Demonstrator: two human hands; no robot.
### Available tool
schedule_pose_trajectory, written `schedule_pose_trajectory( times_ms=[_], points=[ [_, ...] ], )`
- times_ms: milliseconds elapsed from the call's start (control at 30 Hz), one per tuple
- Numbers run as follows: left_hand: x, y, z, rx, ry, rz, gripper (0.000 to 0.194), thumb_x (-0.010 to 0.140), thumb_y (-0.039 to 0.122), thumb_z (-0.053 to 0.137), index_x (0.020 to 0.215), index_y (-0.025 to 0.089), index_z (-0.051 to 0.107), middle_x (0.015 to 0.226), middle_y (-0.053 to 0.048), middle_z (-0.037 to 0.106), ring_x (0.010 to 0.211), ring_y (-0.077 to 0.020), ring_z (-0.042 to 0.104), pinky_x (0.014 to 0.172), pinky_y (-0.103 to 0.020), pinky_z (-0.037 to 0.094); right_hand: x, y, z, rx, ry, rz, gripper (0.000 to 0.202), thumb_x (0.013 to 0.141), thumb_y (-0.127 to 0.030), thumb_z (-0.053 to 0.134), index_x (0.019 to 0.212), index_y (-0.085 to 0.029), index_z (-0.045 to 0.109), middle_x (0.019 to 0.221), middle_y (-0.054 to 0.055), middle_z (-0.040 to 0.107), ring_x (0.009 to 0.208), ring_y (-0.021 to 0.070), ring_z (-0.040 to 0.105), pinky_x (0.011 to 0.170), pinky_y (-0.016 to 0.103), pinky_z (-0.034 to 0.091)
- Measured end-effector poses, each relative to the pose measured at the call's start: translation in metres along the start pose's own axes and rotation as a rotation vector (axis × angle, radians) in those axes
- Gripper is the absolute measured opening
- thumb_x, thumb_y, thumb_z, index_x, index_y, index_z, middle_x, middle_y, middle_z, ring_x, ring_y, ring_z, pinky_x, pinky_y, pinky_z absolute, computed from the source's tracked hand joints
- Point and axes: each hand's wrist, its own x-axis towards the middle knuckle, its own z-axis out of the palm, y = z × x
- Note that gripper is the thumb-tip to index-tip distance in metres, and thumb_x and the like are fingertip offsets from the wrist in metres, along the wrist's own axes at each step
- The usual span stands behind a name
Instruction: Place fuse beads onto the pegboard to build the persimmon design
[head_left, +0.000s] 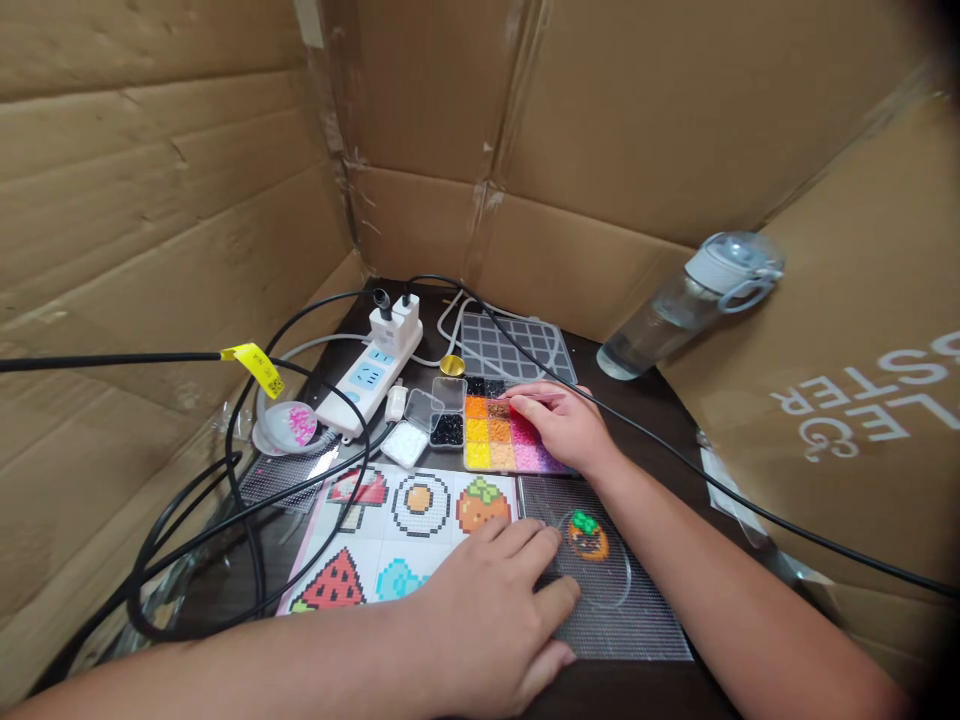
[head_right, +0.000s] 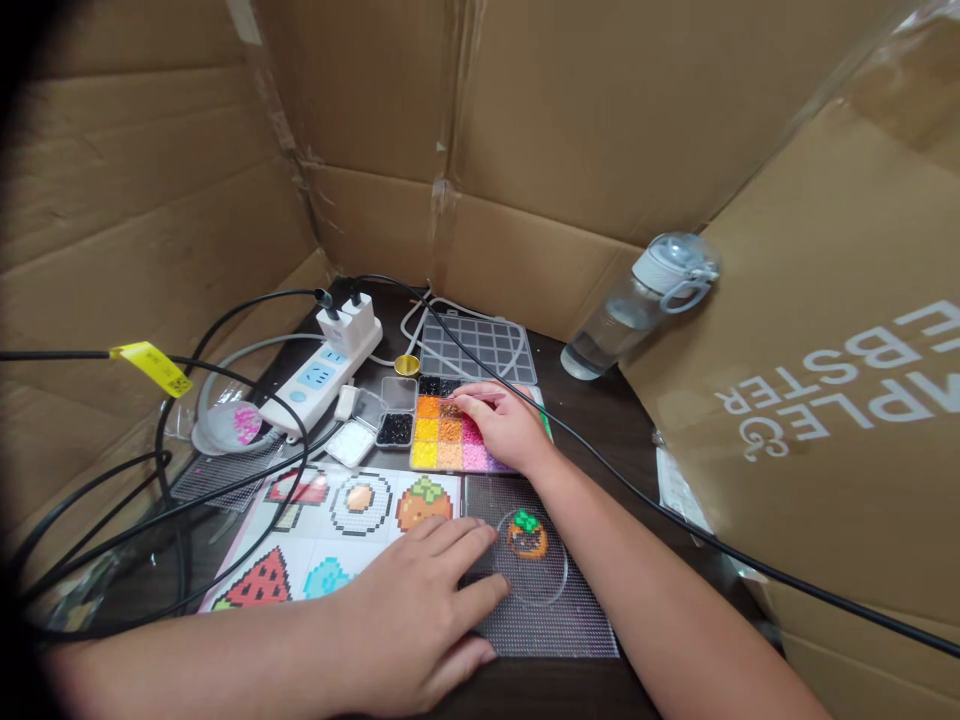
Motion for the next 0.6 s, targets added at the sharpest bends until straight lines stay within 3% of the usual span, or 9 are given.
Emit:
schedule_pose_trajectory(
  times_ms=[100, 333, 600],
  points=[
    [0.0, 0.0, -0.001, 0.002, -0.002, 0.002, 0.036, 0.096, 0.047, 0.05, 0.117, 0.019, 0.058, 0.137, -0.014, 0.05, 0.123, -0.0308, 0.049, 0.106, -0.049, 0.037, 0.0, 0.002, -0.004, 0.051, -0.007, -0.022, 0.019, 0.084, -0.035, 0.061, 0.079, -0.027, 0.078, 0.093, 0.001, 0.078, 0.093, 0.0214, 0.072, 0.092, 0.036, 0.053],
    [0.0, -0.001, 0.001, 0.004, 0.021, 0.003, 0.038, 0.095, 0.049, 0.052, 0.12, 0.021, 0.058, 0.138, -0.014, 0.05, 0.124, -0.0306, 0.049, 0.108, -0.051, 0.035, -0.002, 0.011, -0.012, 0.493, 0.021, 0.085, 0.026, 0.077, -0.041, 0.074, 0.085, -0.016, 0.077, 0.092, 0.01, 0.079, 0.094, 0.0248, 0.072, 0.089, 0.038, 0.054],
    [-0.001, -0.002, 0.005, 0.015, 0.059, 0.008, 0.039, 0.092, 0.051, 0.056, 0.117, 0.021, 0.062, 0.136, -0.014, 0.053, 0.122, -0.0309, 0.051, 0.106, -0.05, 0.038, -0.003, 0.015, -0.049, 0.609, 0.195, 0.136, 0.034, 0.063, -0.049, 0.082, 0.075, -0.018, 0.076, 0.089, 0.011, 0.078, 0.072, 0.0207, 0.069, 0.061, 0.031, 0.053]
  ],
)
